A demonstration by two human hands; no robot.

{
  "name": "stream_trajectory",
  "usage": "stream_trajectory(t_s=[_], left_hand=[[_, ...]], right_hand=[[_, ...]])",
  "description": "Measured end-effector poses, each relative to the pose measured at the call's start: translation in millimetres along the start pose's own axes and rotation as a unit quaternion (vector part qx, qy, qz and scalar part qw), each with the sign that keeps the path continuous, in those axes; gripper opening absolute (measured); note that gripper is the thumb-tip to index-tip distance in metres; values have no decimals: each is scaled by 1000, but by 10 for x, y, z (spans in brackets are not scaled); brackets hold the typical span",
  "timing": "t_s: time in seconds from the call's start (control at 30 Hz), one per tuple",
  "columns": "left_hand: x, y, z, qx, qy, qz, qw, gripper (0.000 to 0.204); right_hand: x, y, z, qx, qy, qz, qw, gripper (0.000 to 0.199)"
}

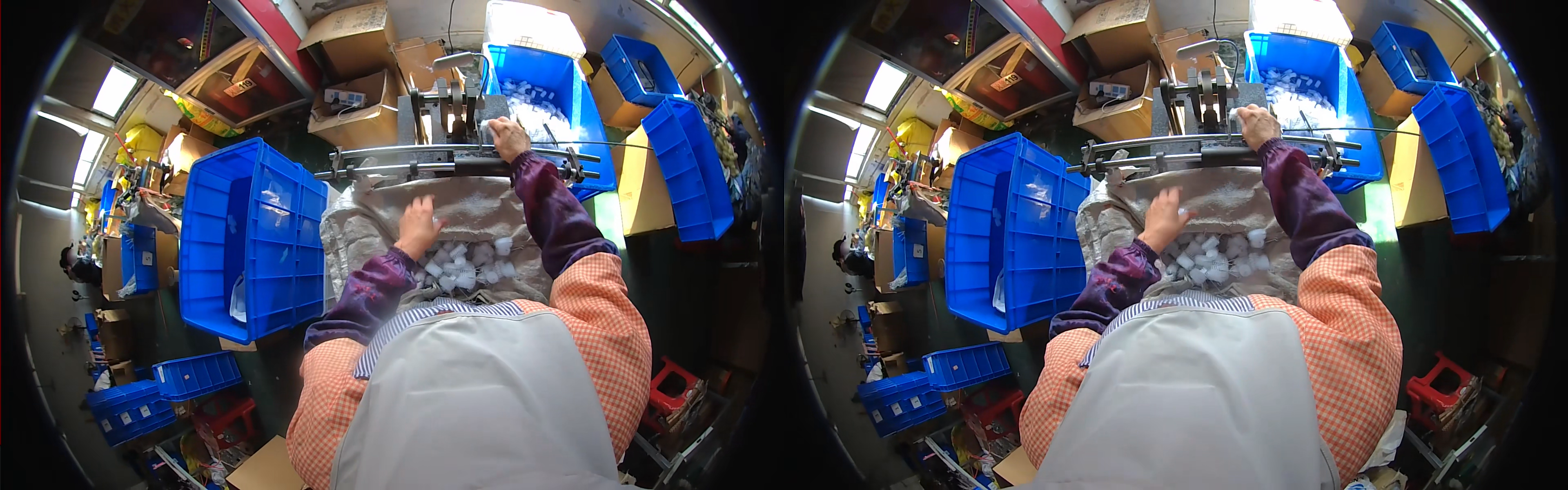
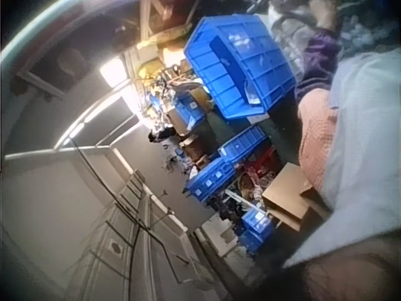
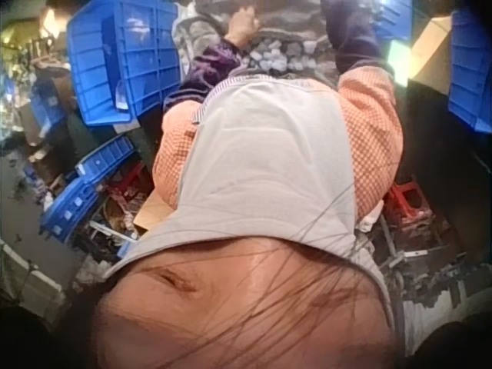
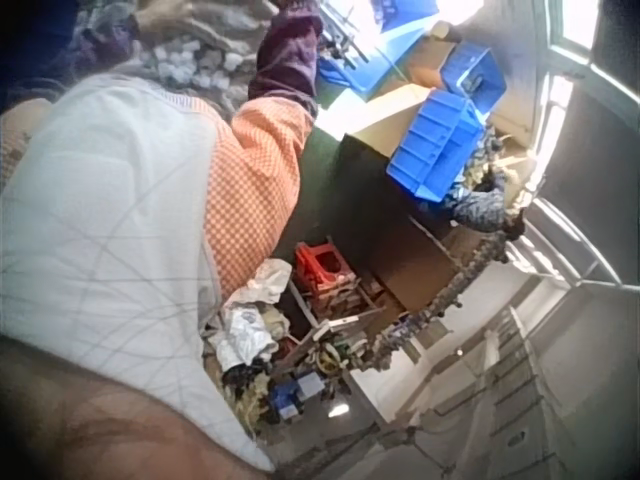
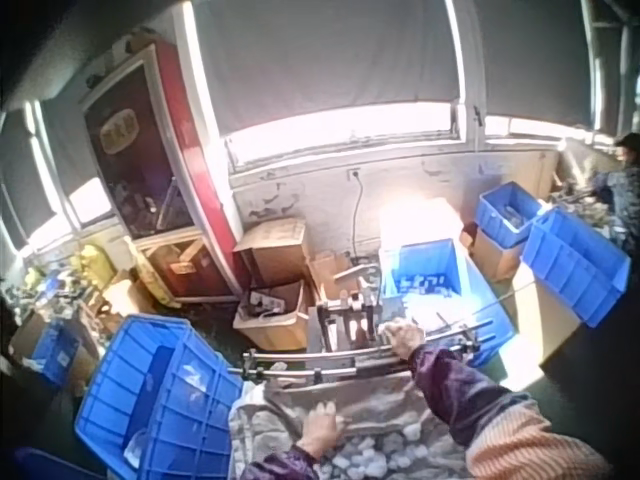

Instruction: The person repeatedly picks small white cotton-like objects from a cloth bag and places them into a mechanical device. The person handles the objects one at a time, transferring them from the bag to the machine's input area. The task is performed continuously throughout the clip.

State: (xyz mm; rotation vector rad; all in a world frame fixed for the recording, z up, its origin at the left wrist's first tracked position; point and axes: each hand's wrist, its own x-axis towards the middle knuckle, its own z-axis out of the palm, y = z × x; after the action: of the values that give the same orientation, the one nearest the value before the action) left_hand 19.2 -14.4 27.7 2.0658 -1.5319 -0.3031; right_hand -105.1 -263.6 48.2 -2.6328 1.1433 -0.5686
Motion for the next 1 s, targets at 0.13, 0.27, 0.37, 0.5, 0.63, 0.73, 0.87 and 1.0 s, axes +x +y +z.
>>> stream_trajectory(t_s=[0.13,0.27,0.37,0.5,0.63,0.73,0.87,1.0], left_hand=[[-305,-230,228,76,-88,-23,993,39],[-323,-369,305,62,-60,2,996,33],[-327,-328,283,50,-39,-8,998,31],[-302,-271,241,45,-41,-12,998,30],[-312,-279,230,26,-36,-14,999,30],[-311,-273,226,22,-38,-20,999,30],[-304,-277,214,18,-47,-32,998,30],[-311,-293,210,6,-43,-31,999,30]], right_hand=[[187,142,249,-83,55,13,995,16],[288,88,255,-97,22,18,995,15],[295,71,243,-94,0,14,995,16],[296,158,314,-148,33,13,988,14],[297,173,327,-104,43,-15,994,14],[309,141,310,-115,23,-9,993,14],[299,106,287,-123,12,-7,992,16],[326,204,319,-75,20,-20,997,17]])
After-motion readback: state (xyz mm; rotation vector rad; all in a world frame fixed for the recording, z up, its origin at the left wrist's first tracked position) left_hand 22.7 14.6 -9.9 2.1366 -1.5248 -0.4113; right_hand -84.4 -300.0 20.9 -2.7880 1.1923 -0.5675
